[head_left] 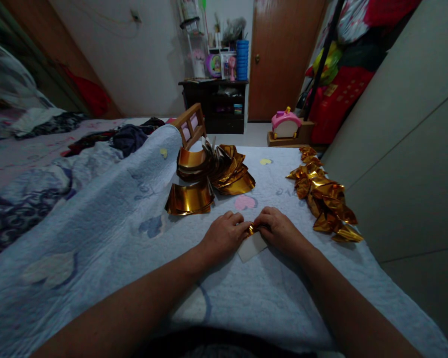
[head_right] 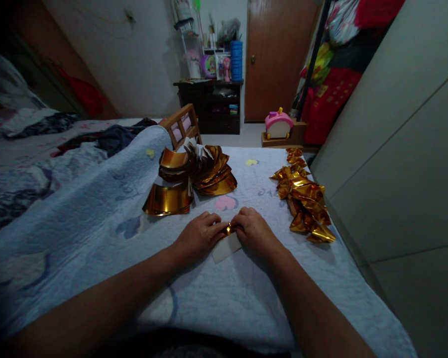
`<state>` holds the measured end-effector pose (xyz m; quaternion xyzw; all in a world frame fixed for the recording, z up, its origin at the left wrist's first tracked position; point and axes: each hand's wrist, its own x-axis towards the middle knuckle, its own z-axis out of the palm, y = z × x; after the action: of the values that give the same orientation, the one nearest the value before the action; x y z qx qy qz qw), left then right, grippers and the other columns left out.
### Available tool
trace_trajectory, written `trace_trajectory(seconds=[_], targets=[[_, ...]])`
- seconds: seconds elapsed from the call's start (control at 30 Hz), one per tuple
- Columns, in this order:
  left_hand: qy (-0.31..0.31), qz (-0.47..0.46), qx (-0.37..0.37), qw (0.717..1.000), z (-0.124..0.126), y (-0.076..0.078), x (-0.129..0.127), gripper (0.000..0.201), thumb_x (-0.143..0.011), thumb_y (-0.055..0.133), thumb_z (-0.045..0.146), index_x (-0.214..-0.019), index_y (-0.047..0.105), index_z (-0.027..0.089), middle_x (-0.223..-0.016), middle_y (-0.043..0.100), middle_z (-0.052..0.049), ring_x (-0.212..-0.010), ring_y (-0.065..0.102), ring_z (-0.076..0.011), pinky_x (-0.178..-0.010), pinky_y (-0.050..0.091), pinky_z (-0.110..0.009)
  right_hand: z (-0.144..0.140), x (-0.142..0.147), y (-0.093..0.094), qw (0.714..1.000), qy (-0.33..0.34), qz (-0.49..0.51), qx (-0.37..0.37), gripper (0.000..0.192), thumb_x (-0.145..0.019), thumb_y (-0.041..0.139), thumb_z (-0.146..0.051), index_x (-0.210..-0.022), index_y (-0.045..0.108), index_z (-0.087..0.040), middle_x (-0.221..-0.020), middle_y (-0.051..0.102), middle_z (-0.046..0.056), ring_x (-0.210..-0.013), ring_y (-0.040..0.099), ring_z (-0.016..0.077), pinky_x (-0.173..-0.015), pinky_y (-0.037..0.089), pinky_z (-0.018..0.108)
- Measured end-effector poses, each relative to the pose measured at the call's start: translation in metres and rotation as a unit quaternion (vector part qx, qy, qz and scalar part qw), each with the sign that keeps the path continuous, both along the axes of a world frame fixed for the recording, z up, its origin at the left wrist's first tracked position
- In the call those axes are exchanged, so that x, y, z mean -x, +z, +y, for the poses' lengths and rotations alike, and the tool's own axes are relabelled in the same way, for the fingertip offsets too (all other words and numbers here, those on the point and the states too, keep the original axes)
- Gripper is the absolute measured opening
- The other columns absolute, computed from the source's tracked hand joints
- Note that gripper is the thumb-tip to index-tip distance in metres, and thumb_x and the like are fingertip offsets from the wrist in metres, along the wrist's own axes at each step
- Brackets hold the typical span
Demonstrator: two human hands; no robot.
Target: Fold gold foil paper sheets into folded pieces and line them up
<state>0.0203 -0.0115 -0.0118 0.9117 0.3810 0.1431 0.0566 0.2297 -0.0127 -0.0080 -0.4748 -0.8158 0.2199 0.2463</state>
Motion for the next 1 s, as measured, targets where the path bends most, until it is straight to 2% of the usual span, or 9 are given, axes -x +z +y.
trace_trajectory(seconds=[0.17, 0.5, 0.67, 0.87, 1.0], targets=[[-0.005, 0.004, -0.004, 1.000, -0.0006, 0.0009, 0.0004, 0.024, -0.100, 0.055, 0.032, -0.118, 0.067, 0.023, -0.101, 0.066, -0.006, -0.089, 0.054, -0.0217, -0.079, 0.047, -0.035, -0.0001, -0.0020, -0.0007, 1.000, 0.013, -0.007, -0.010, 0.025, -0.083, 0.058, -0.003, -0.089, 0.075, -0.020, -0.090, 0.064, 0.006, -0.090, 0.057, 0.0203, -0.081, 0.043, 0.033], [-0.006, 0.031, -0.014, 0.999, -0.0020, 0.0023, -0.0011, 0.024, -0.101, 0.051, 0.035, -0.116, 0.065, 0.021, -0.101, 0.066, -0.006, -0.090, 0.054, -0.0231, -0.077, 0.045, -0.036, -0.0012, 0.0017, 0.0032, 1.000, 0.009, 0.001, -0.009, 0.018, -0.082, 0.061, -0.003, -0.084, 0.071, -0.018, -0.087, 0.064, 0.006, -0.089, 0.057, 0.0206, -0.080, 0.044, 0.032], [0.000, 0.044, -0.014, 0.999, -0.0023, 0.0020, -0.0015, 0.026, -0.102, 0.049, 0.038, -0.117, 0.063, 0.021, -0.103, 0.065, -0.006, -0.091, 0.054, -0.0228, -0.079, 0.045, -0.036, -0.0014, 0.0000, 0.0001, 0.999, 0.020, -0.025, -0.032, 0.018, -0.084, 0.063, -0.005, -0.086, 0.075, -0.019, -0.088, 0.065, 0.006, -0.089, 0.057, 0.0210, -0.080, 0.043, 0.033], [0.001, 0.081, -0.033, 0.996, -0.0028, 0.0012, -0.0018, 0.028, -0.102, 0.050, 0.037, -0.128, 0.058, 0.027, -0.103, 0.064, -0.004, -0.090, 0.053, -0.0223, -0.076, 0.045, -0.035, -0.0017, -0.0016, 0.0012, 0.996, 0.038, -0.056, -0.058, 0.016, -0.086, 0.066, -0.009, -0.088, 0.078, -0.021, -0.086, 0.065, 0.006, -0.086, 0.056, 0.0201, -0.079, 0.043, 0.032], [-0.003, 0.095, -0.039, 0.995, -0.0033, 0.0030, -0.0018, 0.026, -0.102, 0.051, 0.035, -0.125, 0.059, 0.027, -0.102, 0.063, -0.004, -0.090, 0.053, -0.0225, -0.075, 0.045, -0.035, -0.0029, -0.0020, 0.0081, 0.995, 0.047, -0.074, -0.041, 0.021, -0.086, 0.064, -0.007, -0.091, 0.079, -0.022, -0.088, 0.066, 0.006, -0.088, 0.057, 0.0199, -0.080, 0.044, 0.032]])
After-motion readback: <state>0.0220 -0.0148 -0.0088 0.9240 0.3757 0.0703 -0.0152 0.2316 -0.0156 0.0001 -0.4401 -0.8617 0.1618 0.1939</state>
